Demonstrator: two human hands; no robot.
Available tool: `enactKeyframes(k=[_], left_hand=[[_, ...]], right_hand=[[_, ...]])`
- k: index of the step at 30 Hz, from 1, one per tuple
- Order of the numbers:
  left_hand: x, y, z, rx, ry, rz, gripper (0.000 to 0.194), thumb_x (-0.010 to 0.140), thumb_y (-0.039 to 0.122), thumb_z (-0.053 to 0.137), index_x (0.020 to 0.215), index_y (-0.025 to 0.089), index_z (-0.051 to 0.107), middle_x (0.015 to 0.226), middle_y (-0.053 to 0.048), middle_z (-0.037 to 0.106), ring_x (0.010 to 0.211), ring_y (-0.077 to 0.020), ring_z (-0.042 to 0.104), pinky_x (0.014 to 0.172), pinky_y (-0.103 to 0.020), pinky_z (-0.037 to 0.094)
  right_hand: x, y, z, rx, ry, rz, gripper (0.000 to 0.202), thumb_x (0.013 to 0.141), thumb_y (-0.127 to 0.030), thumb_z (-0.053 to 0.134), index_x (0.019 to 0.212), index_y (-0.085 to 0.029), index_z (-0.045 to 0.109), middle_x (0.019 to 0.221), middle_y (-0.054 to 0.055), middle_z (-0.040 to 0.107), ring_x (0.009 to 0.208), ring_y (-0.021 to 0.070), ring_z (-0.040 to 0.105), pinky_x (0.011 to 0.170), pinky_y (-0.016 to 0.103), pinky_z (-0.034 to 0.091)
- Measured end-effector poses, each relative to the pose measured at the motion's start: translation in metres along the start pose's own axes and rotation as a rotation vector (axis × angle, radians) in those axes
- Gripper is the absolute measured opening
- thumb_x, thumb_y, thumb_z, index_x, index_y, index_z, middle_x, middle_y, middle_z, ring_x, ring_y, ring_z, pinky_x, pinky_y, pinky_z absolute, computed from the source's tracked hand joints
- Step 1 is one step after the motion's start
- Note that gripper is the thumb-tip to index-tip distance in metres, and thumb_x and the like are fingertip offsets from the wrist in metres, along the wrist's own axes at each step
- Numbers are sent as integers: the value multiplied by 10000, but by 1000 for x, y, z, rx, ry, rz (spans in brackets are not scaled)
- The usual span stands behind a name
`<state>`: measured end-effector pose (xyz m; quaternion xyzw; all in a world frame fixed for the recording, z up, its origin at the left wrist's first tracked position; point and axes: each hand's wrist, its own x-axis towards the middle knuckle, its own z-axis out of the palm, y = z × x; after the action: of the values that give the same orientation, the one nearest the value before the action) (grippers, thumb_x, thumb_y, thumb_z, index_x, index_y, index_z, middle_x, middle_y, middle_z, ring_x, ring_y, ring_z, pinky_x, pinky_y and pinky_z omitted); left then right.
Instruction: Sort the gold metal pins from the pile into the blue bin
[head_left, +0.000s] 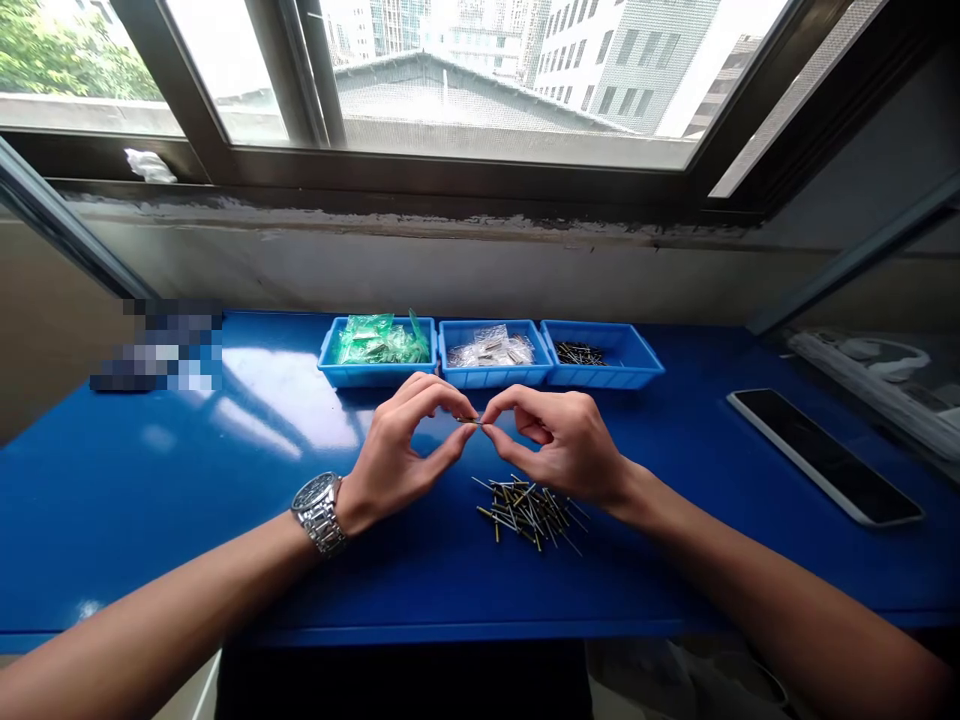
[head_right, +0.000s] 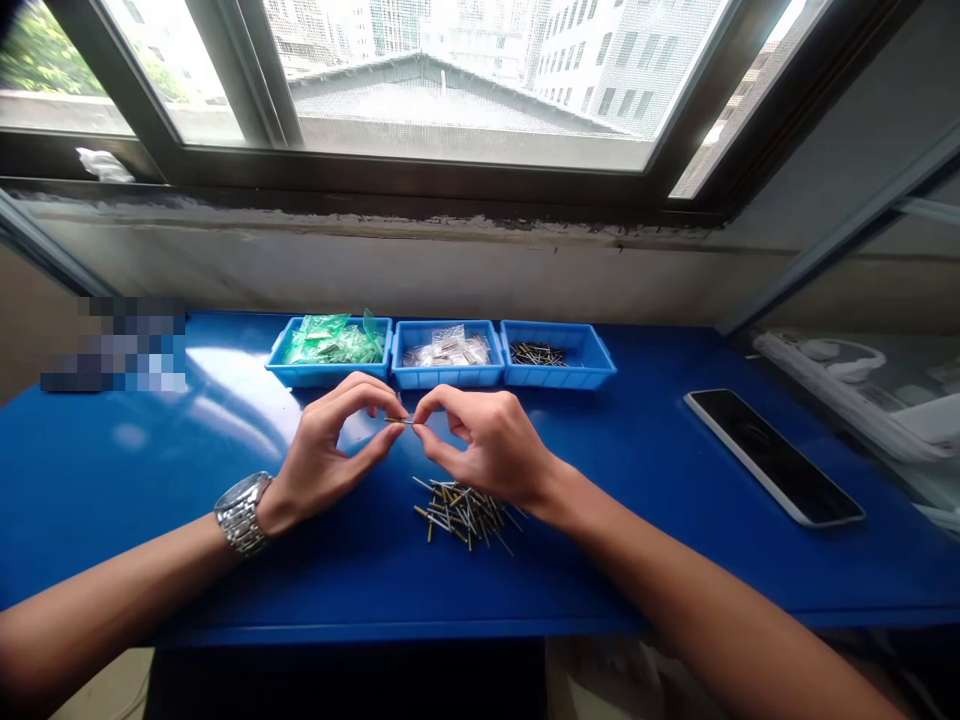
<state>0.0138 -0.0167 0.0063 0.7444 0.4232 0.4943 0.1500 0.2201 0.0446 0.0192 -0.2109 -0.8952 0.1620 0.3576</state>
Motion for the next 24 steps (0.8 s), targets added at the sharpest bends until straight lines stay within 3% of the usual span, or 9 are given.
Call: enactKeyframes(k=[6,11,17,24], left_hand=[[-1,-1,2,-8,-64,-24,30,949,198,653,972,183,663,970,-65,674,909,-192,617,800,-333,528],[-2,-1,2,-30,-142,4,45,950,190,635,981,176,663,978,-76,668,906,-197,611,804,-336,524],[0,0,0,-33,-46,-15,28,940,184,660,964,170,660,959,-63,671,904,-182,616,791,-324,522],[0,2,-1,-32,-17,13,42,930,162,661,971,170,660,953,-64,677,901,-183,618,784,-331,532]], right_hand=[[0,-7,0,10,78,-56,89,910,-247,689,908,-158,696,580,-78,445,476,56,366,489,206,354],[-2,-10,3,16,64,-100,78,915,-234,684,909,-157,699,588,-75,471,476,54,342,499,209,357],[1,-8,-3,-1,88,-53,101,924,-264,679,906,-165,692,575,-77,437,476,59,369,487,205,355],[0,0,4,47,-46,-8,70,890,-220,693,925,-159,693,603,-73,465,491,56,371,491,204,334]])
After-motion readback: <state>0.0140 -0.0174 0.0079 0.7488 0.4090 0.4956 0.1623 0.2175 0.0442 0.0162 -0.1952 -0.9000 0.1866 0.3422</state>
